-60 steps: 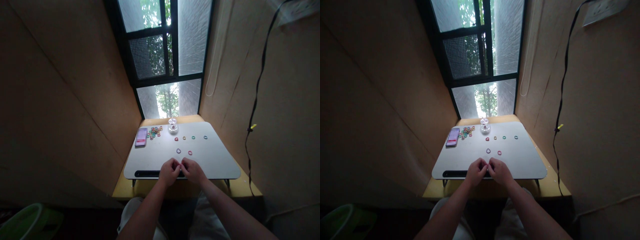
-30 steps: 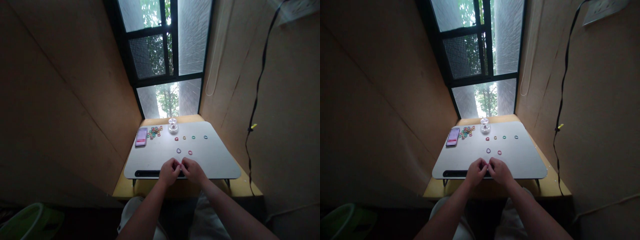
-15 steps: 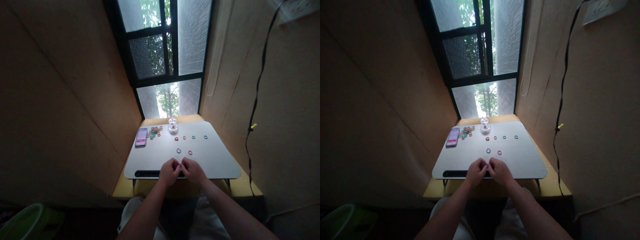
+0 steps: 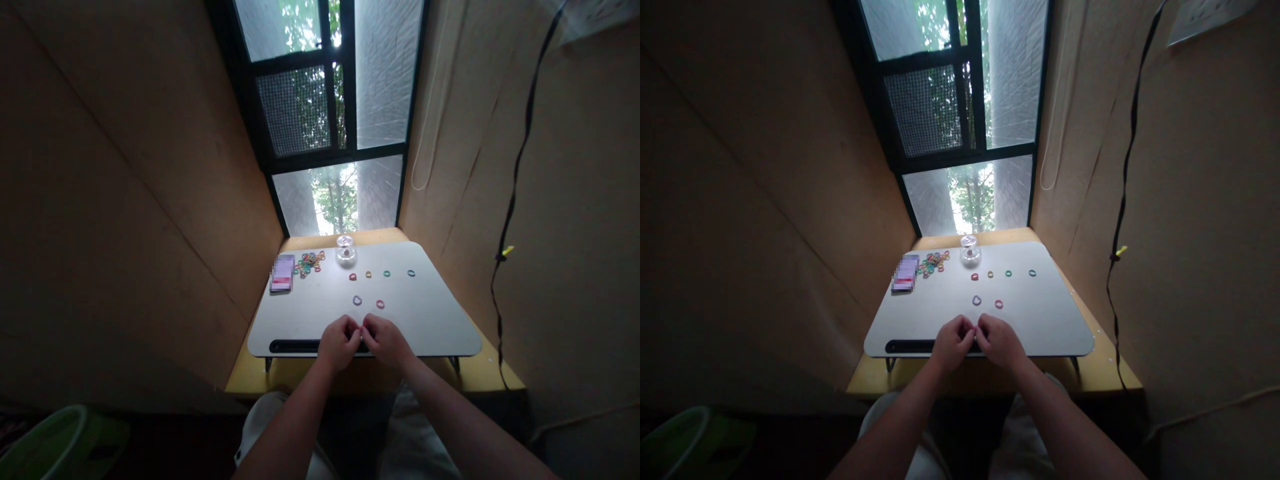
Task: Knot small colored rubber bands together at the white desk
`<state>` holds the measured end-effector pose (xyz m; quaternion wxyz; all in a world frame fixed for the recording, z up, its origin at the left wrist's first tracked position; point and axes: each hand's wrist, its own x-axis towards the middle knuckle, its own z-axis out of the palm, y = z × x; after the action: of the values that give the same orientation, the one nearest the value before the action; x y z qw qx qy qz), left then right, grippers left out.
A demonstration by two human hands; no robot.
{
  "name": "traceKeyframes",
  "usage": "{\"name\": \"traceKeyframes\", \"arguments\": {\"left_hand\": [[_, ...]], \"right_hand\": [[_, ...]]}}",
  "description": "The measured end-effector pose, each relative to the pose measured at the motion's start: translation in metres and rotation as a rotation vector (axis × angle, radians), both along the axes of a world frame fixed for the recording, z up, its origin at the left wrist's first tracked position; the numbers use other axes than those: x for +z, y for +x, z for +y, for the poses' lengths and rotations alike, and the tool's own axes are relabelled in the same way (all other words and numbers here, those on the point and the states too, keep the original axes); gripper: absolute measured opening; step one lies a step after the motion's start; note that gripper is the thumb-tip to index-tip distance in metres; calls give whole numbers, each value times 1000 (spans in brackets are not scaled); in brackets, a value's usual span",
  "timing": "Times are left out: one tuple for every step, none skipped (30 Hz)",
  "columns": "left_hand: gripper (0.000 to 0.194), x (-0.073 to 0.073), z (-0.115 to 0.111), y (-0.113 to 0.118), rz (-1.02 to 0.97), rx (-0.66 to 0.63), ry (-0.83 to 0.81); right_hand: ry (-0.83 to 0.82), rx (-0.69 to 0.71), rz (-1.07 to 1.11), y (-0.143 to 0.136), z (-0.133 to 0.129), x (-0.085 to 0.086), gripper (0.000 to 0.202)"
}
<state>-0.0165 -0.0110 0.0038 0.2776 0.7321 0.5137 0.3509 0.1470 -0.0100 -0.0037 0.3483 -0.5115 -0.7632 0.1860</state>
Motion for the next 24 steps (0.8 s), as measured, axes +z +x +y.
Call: {"name": "traceKeyframes", "arguments": {"left_hand": [[12,0,0,0,-2,-1,1],[12,0,0,0,-4,-1,2],[12,0,0,0,-4,-1,2],[12,0,-1,0,-4,0,3],[12,0,-1,0,-2,-1,4],[12,0,-1,0,0,-1,5],[12,-1,0,0,1,-1,7],[12,-1,0,0,0,-1,7],[12,-1,0,0,1,-1,7],[11,-2,0,0,2,1,8],[11,-2,0,0,4,2,9],[11,-2,0,0,5,3,11],[10,-2,0,0,8,2,14],[10,-2,0,0,9,3,15],[10,-2,0,0,11,5,14],[10,-2,0,-1,12,6,13],[11,-2,0,-1,13,7,12],[11,-2,0,-1,14,8,11],[12,-2,0,-1,14,7,12],[12,-1,0,-1,14,5,12],[12,-1,0,-1,13,3,11],[12,-1,0,-1,12,1,8],[12,-1,-1,-1,12,1,7],[11,0,-1,-1,12,2,5]], "right_hand": [[0,1,0,0,0,0,16],[0,1,0,0,0,0,17],[2,-2,-1,0,0,-1,17],[3,-5,-2,-1,0,-1,17],[5,-8,-2,-1,0,-1,17],[4,-10,0,-1,0,-1,17],[0,-10,2,-1,0,-1,16],[-4,-8,3,-1,0,0,16],[-8,-4,3,-1,0,1,16],[-9,0,2,-1,0,1,16],[-7,2,1,-1,0,2,16],[-4,3,0,-1,0,2,16],[0,3,-1,-1,-1,2,16],[3,3,-1,-1,-1,2,16],[3,3,-1,-1,-1,2,16],[3,3,-1,-1,0,2,16],[1,2,-1,-1,0,1,17],[0,1,-1,-1,0,1,17],[-1,0,0,-1,0,1,17],[-2,-2,1,-1,0,1,17],[-2,-5,2,-1,-1,1,17],[-3,-6,4,-1,-1,2,17],[-2,-7,7,-1,-1,2,17],[-1,-7,10,-1,-1,3,16]]}}
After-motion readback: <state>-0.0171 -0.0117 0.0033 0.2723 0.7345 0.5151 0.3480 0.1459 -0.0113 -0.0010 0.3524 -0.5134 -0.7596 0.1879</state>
